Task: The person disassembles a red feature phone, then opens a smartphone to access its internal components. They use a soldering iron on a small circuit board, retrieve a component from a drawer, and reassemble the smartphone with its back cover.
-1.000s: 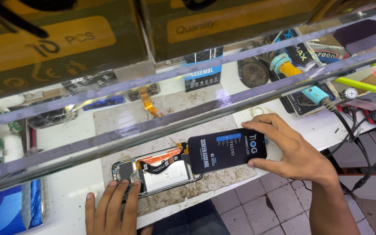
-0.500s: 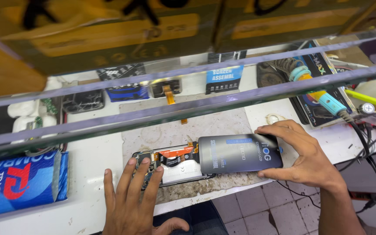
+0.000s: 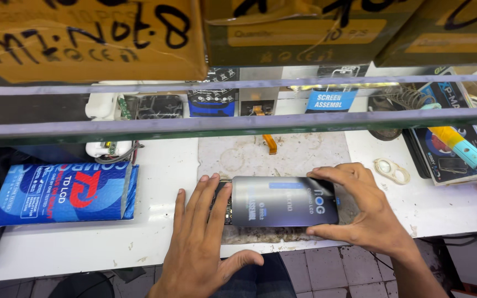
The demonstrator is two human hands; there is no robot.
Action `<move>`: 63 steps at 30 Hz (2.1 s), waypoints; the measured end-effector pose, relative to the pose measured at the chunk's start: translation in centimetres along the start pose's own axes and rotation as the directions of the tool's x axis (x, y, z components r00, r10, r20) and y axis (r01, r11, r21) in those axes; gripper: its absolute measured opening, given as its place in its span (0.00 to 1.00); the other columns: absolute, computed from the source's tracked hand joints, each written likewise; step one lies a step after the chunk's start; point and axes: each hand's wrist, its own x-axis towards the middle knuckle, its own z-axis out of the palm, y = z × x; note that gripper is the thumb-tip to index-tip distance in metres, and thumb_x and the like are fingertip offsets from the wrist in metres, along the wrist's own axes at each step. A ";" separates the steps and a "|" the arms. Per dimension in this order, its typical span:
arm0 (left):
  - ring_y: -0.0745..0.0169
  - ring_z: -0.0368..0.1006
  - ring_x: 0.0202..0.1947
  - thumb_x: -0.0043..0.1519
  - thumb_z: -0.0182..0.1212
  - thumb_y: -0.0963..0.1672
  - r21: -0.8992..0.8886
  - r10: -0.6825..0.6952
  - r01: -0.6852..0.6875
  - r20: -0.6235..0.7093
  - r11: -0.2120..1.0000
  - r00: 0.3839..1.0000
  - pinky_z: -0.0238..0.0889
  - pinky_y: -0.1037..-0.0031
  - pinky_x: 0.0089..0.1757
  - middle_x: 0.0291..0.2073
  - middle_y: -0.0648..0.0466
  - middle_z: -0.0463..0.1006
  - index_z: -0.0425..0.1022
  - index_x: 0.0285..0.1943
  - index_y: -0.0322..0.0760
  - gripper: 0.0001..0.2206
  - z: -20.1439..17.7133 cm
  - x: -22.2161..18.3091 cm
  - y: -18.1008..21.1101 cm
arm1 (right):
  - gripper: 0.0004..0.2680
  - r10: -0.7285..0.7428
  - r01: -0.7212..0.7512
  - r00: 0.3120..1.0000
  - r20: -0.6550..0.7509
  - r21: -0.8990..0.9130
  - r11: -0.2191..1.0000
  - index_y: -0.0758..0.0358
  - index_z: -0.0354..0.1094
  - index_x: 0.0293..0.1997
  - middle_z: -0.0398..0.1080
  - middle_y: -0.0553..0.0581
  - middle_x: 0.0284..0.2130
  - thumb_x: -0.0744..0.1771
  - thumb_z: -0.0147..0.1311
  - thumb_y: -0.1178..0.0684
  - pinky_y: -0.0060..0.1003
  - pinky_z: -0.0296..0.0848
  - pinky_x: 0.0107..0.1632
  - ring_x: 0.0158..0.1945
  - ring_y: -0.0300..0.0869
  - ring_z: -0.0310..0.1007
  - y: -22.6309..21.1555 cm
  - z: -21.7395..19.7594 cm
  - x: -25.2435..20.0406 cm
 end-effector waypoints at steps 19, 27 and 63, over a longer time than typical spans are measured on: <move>0.36 0.53 0.70 0.55 0.67 0.56 -0.099 -0.024 0.040 0.165 0.994 0.986 0.37 0.39 0.64 0.66 0.38 0.62 0.55 0.74 0.31 0.42 -2.5 2.8 -2.3 | 0.34 -0.058 0.084 0.990 0.131 -0.205 0.975 0.55 0.65 0.63 0.71 0.55 0.52 0.53 0.72 0.36 0.47 0.59 0.58 0.57 0.49 0.63 -1.9 3.4 2.2; 0.41 0.58 0.64 0.49 0.76 0.47 -0.203 -0.016 0.052 0.178 0.978 0.984 0.39 0.39 0.65 0.60 0.44 0.65 0.58 0.74 0.38 0.42 -3.4 3.2 -2.3 | 0.30 -0.289 0.299 0.954 0.075 -0.258 0.919 0.56 0.66 0.58 0.71 0.54 0.51 0.53 0.73 0.38 0.49 0.58 0.60 0.56 0.47 0.64 -1.8 3.2 2.8; 0.41 0.68 0.61 0.49 0.75 0.48 -0.266 -0.083 0.112 0.117 0.957 0.990 0.64 0.56 0.56 0.60 0.43 0.69 0.64 0.66 0.34 0.36 -2.5 2.8 -1.7 | 0.33 -0.265 0.266 0.963 -0.041 0.033 0.963 0.61 0.57 0.65 0.68 0.66 0.58 0.56 0.74 0.48 0.47 0.71 0.64 0.64 0.57 0.69 -0.4 4.3 1.0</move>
